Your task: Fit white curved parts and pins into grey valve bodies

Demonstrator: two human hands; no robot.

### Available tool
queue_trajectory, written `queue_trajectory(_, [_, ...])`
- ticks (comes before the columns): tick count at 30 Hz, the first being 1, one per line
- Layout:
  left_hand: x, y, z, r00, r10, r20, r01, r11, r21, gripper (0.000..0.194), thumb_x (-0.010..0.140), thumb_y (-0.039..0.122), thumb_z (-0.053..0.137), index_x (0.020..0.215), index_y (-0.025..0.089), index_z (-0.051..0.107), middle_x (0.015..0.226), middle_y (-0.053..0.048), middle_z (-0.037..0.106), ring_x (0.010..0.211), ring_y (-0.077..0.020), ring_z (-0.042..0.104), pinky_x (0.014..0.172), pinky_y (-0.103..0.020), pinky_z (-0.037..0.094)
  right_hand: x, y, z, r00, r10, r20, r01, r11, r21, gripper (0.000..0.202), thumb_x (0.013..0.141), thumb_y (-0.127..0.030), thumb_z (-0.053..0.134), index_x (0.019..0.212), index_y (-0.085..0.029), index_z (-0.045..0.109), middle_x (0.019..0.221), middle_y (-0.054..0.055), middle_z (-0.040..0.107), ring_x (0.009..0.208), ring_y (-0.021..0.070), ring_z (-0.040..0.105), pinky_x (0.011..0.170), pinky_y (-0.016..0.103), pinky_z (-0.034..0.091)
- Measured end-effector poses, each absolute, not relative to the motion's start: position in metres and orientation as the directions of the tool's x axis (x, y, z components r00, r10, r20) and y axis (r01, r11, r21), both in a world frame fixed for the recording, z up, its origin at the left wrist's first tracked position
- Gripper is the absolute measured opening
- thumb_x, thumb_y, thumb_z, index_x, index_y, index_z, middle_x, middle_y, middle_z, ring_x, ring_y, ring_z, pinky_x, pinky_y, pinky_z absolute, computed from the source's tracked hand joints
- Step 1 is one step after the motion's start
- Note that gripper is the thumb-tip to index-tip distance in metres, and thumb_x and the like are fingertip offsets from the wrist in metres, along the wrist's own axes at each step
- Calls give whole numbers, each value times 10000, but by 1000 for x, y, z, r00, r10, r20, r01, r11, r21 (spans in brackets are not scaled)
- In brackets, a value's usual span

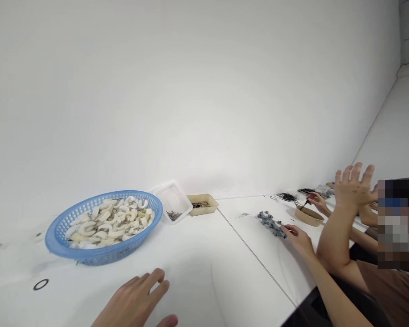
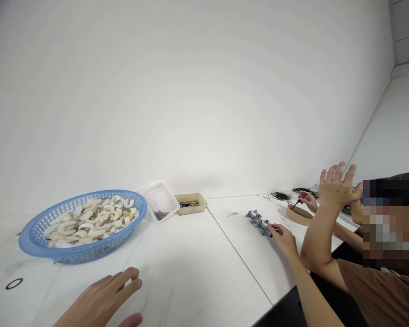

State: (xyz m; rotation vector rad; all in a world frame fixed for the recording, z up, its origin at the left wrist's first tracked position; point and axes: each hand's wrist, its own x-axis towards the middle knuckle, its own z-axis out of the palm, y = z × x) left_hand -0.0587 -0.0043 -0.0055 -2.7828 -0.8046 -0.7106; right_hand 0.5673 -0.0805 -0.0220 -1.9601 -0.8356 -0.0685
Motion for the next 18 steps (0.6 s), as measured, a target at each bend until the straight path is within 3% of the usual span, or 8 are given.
queue_trajectory(4, [-58,-2,-16,734,510,449,559,-829,27,443,972,643,527,1224,338,727,1331,-75,665,1061,-333,723,855,-458,639,567,-79,-29,788,506,351,556,-340,-758,794,629,-669,740,1202,-122,685,1156,185,755,1019,369,722,833,405,555])
queue_trajectory(11, [-58,-2,-28,740,545,394,557,-825,95,475,987,662,471,1266,346,690,1393,-69,618,1103,-329,696,925,-493,601,569,-74,-30,779,543,313,559,-377,-739,756,603,-704,754,1132,-165,707,1265,175,716,1118,409,683,960,454,508])
queue_trajectory(18, [-61,-5,-25,719,604,344,588,-792,162,460,990,650,506,1345,391,644,1451,-39,574,1226,-325,633,985,-462,576,564,-65,-25,783,552,286,539,-372,-756,778,597,-707,731,1138,-151,683,1264,195,709,1135,399,676,928,432,526])
